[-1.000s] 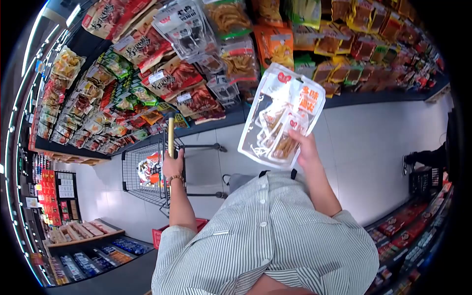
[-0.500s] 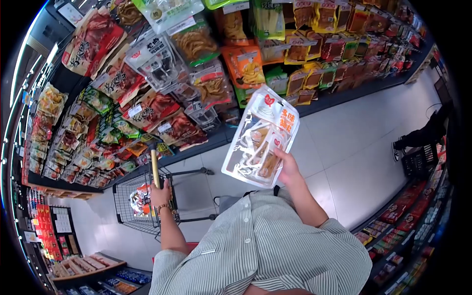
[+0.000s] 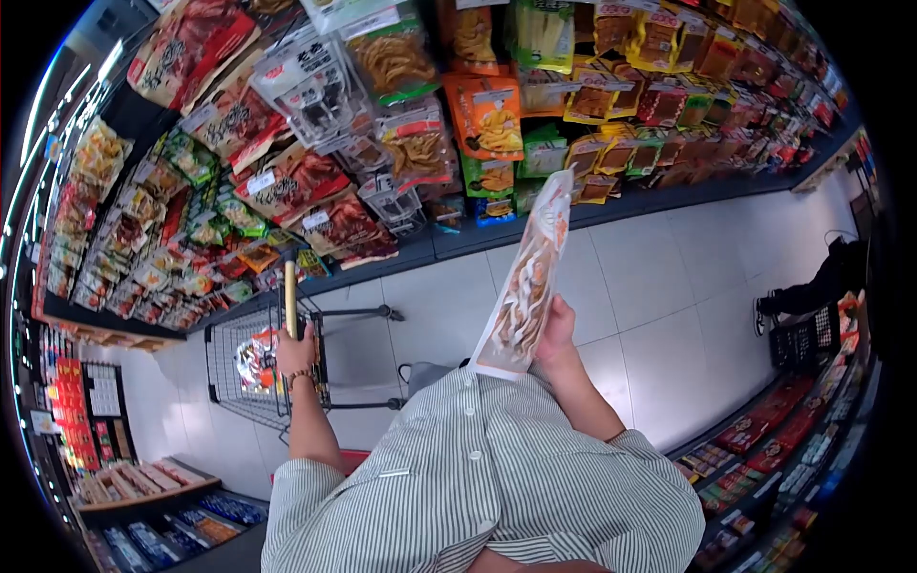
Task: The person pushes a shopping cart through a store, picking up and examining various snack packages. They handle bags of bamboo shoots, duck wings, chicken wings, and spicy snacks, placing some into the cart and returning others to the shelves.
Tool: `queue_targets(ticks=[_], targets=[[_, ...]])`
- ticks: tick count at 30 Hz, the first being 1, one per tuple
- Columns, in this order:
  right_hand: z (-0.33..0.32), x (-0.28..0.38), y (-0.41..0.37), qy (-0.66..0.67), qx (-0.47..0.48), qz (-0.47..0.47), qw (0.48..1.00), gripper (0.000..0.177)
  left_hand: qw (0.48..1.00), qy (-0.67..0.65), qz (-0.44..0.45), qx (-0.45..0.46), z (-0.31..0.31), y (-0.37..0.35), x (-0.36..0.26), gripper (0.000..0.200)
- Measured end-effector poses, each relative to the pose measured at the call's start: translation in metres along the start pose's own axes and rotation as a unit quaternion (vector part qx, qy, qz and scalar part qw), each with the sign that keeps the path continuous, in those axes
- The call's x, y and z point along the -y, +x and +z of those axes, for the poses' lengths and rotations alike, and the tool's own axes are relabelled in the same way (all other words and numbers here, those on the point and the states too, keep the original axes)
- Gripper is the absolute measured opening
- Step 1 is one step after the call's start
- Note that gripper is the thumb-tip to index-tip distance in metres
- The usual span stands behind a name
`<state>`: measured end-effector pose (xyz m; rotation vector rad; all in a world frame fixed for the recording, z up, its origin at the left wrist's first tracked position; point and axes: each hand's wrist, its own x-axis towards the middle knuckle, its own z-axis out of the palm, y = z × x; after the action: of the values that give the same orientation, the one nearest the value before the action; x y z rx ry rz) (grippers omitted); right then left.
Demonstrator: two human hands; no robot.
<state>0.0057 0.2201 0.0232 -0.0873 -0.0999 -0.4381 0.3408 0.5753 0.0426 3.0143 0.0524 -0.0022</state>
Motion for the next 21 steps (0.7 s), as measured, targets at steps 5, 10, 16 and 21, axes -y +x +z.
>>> queue_targets(ticks=[5,10,16,21], targets=[[-0.027,0.017,-0.009,-0.005,0.024,-0.005,1.000,0.074,1.000,0.026,-0.003,-0.013,0.005,0.000,0.001,0.076],[-0.059,0.029,-0.021,-0.023,-0.032,-0.008,0.999,0.059,0.999,0.027,-0.016,-0.006,0.003,-0.002,-0.003,0.074],[-0.059,0.037,-0.023,-0.034,-0.056,-0.024,0.998,0.047,0.999,0.022,-0.025,0.006,-0.002,-0.007,-0.008,0.073],[-0.055,0.041,-0.023,-0.055,-0.080,-0.022,0.995,0.045,1.000,0.015,-0.008,-0.009,0.001,-0.009,-0.006,0.074]])
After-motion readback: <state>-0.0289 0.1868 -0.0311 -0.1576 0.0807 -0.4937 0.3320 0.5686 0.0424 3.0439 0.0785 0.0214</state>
